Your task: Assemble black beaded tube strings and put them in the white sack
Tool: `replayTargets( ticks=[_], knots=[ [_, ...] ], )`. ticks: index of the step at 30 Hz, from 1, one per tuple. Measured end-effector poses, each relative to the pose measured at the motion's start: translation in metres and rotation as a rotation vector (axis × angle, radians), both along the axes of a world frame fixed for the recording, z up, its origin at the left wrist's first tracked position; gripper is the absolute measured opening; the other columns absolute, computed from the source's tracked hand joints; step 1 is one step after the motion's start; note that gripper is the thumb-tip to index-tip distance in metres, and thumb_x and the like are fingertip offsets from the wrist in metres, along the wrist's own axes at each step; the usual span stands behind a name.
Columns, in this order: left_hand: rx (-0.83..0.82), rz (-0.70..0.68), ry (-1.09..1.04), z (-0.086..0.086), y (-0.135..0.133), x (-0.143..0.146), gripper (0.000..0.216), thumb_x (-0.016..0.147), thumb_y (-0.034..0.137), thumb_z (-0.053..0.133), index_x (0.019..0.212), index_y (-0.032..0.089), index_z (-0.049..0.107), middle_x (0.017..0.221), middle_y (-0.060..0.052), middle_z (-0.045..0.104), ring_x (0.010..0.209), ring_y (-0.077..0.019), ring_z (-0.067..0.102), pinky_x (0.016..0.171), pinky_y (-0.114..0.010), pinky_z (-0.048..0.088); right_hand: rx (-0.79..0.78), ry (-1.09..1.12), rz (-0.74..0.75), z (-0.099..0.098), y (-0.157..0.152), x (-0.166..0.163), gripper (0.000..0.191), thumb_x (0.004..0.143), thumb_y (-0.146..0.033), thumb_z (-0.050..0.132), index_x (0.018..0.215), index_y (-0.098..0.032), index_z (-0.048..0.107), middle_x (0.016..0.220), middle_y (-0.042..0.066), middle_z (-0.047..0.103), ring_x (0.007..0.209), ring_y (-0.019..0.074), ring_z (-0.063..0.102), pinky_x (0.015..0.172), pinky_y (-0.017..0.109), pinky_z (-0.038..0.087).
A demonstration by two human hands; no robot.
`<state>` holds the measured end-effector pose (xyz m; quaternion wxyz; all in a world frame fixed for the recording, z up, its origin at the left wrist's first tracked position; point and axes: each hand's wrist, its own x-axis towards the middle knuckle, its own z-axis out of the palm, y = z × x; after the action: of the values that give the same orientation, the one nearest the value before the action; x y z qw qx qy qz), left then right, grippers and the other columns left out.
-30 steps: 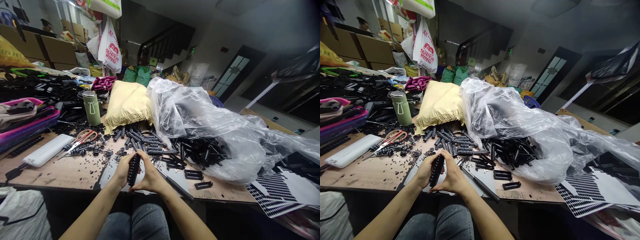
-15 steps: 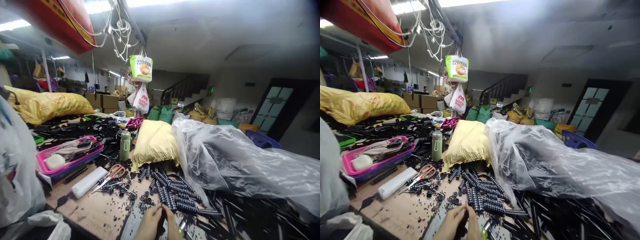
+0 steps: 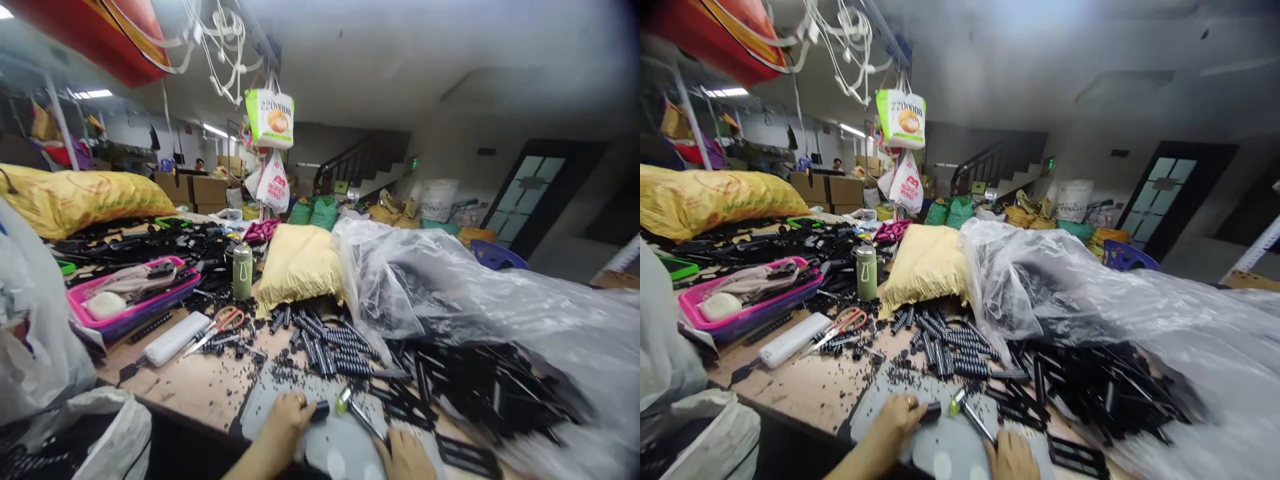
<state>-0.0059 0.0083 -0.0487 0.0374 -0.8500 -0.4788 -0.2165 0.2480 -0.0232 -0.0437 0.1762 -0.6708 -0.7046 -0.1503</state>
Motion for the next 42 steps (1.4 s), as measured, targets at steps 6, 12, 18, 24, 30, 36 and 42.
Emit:
replayTargets(
  ticks=[6,12,18,24,30,36,42],
  knots=[
    [-0.098,-0.043,0.117,0.038,-0.021,-0.007,0.045,0.079,0.004,0.036,0.119,0.018,0.047,0.098,-0.010,0.057,0.087,-0.0202,0.052,0.073,-0.036,0.039,-0.403,0.384,0.054,0.082,-0.030,-0.041,0.034,0.090,-0.040,0.019,0.071,-0.021,0.041,0.062,0.000,0.054,0.057,0.0156,0.054,0.053,0.024,0.036],
    [-0.079,0.020,0.111,0.039,-0.028,-0.006,0.044,0.080,0.004,0.033,0.118,0.017,0.049,0.104,-0.012,0.058,0.092,-0.0221,0.052,0.078,-0.041,0.038,-0.518,0.396,0.007,0.091,-0.048,-0.073,0.034,0.091,-0.039,0.017,0.081,-0.020,0.043,0.060,0.000,0.053,0.055,0.0157,0.052,0.052,0.023,0.029],
    [-0.054,0.052,0.081,0.032,-0.041,0.023,0.048,0.084,0.033,0.036,0.126,0.009,0.039,0.128,-0.017,0.043,0.121,-0.0280,0.033,0.101,-0.050,0.018,-0.396,0.510,0.091,0.114,-0.055,-0.086,0.037,0.091,-0.042,0.015,0.080,-0.020,0.043,0.059,-0.001,0.051,0.053,0.0144,0.050,0.051,0.022,0.030],
    [-0.122,0.033,0.111,0.015,-0.043,0.036,0.054,0.080,0.023,0.032,0.129,0.001,0.030,0.137,-0.019,0.030,0.129,-0.0273,0.019,0.104,-0.046,0.015,-0.501,0.401,0.277,0.111,-0.059,-0.121,0.038,0.090,-0.041,0.018,0.085,-0.019,0.049,0.065,0.003,0.059,0.055,0.0164,0.055,0.051,0.023,0.032],
    [-0.230,0.049,-0.020,0.036,-0.024,0.039,0.040,0.080,0.014,0.034,0.117,0.006,0.046,0.111,-0.018,0.054,0.108,-0.0259,0.046,0.088,-0.042,0.038,-0.485,0.318,0.247,0.105,-0.050,-0.106,0.044,0.090,-0.040,0.009,0.077,-0.020,0.046,0.062,0.004,0.060,0.057,0.0189,0.057,0.050,0.025,0.032],
    [-0.149,0.427,-0.019,0.102,-0.041,-0.045,0.050,0.072,-0.004,0.031,0.118,0.010,0.046,0.094,-0.013,0.058,0.085,-0.0201,0.053,0.071,-0.031,0.044,-0.455,0.284,0.104,0.084,-0.019,-0.040,0.035,0.084,-0.050,0.023,0.067,-0.026,0.041,0.058,0.001,0.058,0.053,0.0198,0.056,0.048,0.026,0.034],
    [-0.113,1.090,0.143,0.167,-0.106,-0.168,0.032,0.082,0.019,0.035,0.105,0.009,0.055,0.093,-0.018,0.058,0.089,-0.0305,0.052,0.070,-0.041,0.042,-0.422,0.153,0.067,0.052,-0.010,-0.008,0.036,0.085,-0.049,0.023,0.069,-0.025,0.045,0.066,0.001,0.059,0.059,0.0202,0.058,0.050,0.027,0.034]
  ],
)
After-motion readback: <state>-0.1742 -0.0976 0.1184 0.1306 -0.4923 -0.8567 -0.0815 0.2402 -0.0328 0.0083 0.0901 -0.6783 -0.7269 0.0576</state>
